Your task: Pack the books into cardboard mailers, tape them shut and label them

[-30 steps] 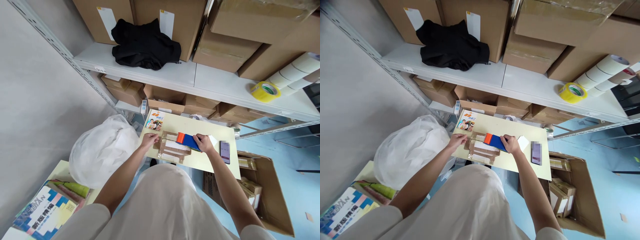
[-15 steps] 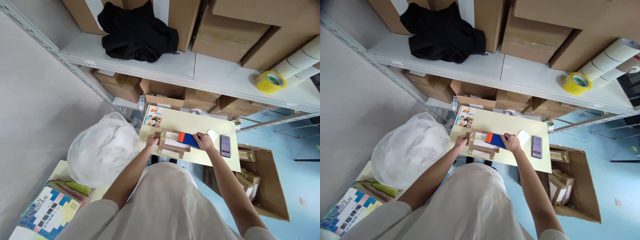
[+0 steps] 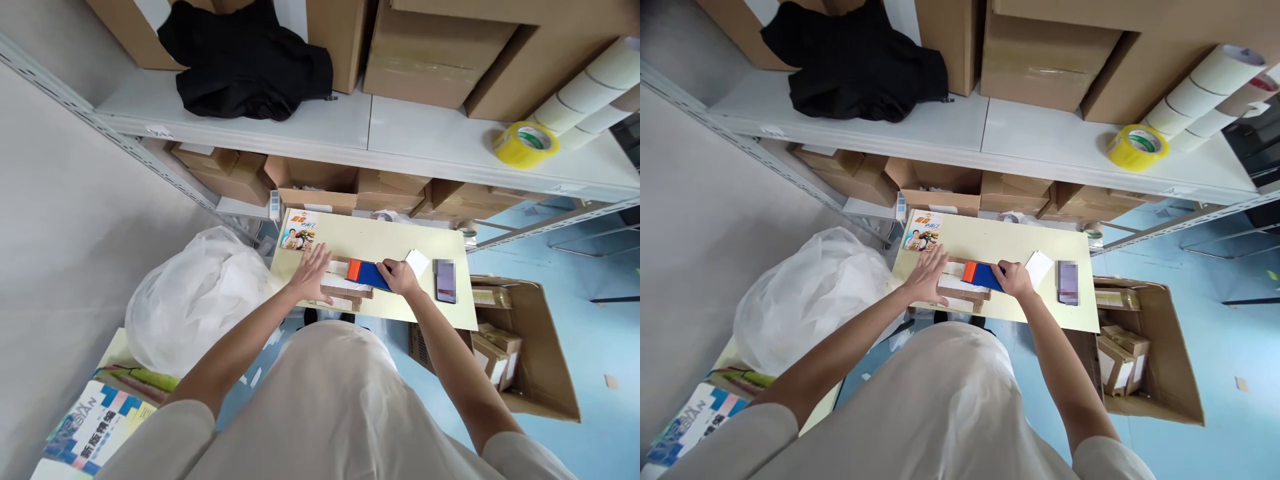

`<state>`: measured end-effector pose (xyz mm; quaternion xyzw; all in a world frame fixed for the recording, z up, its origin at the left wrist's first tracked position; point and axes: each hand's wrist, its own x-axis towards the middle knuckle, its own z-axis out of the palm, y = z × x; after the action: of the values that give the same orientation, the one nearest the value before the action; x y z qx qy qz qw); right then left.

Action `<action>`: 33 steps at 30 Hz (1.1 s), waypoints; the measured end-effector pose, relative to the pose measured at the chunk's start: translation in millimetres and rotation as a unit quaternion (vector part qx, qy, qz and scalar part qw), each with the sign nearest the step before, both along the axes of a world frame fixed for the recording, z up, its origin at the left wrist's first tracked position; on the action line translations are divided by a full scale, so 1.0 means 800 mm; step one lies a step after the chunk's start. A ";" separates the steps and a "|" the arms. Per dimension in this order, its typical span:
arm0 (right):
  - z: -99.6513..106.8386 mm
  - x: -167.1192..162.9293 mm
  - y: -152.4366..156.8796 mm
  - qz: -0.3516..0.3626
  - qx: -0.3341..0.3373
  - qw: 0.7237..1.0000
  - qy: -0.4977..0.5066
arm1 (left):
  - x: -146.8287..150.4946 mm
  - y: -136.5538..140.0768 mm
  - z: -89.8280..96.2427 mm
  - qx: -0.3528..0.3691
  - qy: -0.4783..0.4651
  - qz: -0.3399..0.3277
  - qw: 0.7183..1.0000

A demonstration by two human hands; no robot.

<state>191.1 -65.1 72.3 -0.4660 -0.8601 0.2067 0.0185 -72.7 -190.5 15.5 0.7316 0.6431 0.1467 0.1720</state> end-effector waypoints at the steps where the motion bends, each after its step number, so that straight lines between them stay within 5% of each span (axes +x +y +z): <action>1: 0.001 0.001 0.000 0.002 -0.006 1.000 -0.003 | 0.006 0.009 0.004 -0.007 0.040 -0.040 0.998; 8: 0.006 0.001 0.003 0.032 -0.031 0.999 -0.022 | 0.028 0.029 -0.004 -0.054 0.115 -0.039 0.991; 12: 0.004 0.050 0.023 0.037 -0.027 0.999 -0.030 | 0.030 0.026 -0.003 -0.053 0.123 -0.032 0.991; 16: -0.017 0.115 0.047 0.033 -0.021 0.997 -0.068 | 0.030 0.029 -0.002 -0.059 0.136 -0.031 0.988; 20: -0.047 0.124 0.053 0.031 -0.026 0.993 -0.108 | 0.032 0.028 0.003 -0.077 0.158 -0.038 0.984; 27: -0.065 0.088 0.044 0.030 -0.054 0.994 -0.091 | 0.123 0.043 0.004 -0.104 0.150 -0.137 0.974; 33: -0.075 0.116 0.044 0.053 -0.109 0.992 -0.040 | 0.166 0.057 -0.004 -0.095 0.131 -0.138 0.977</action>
<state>283.8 -30.1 12.6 -0.4273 -0.8558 0.2809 -0.0779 59.8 -144.9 12.7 0.8066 0.5638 -0.0376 0.1737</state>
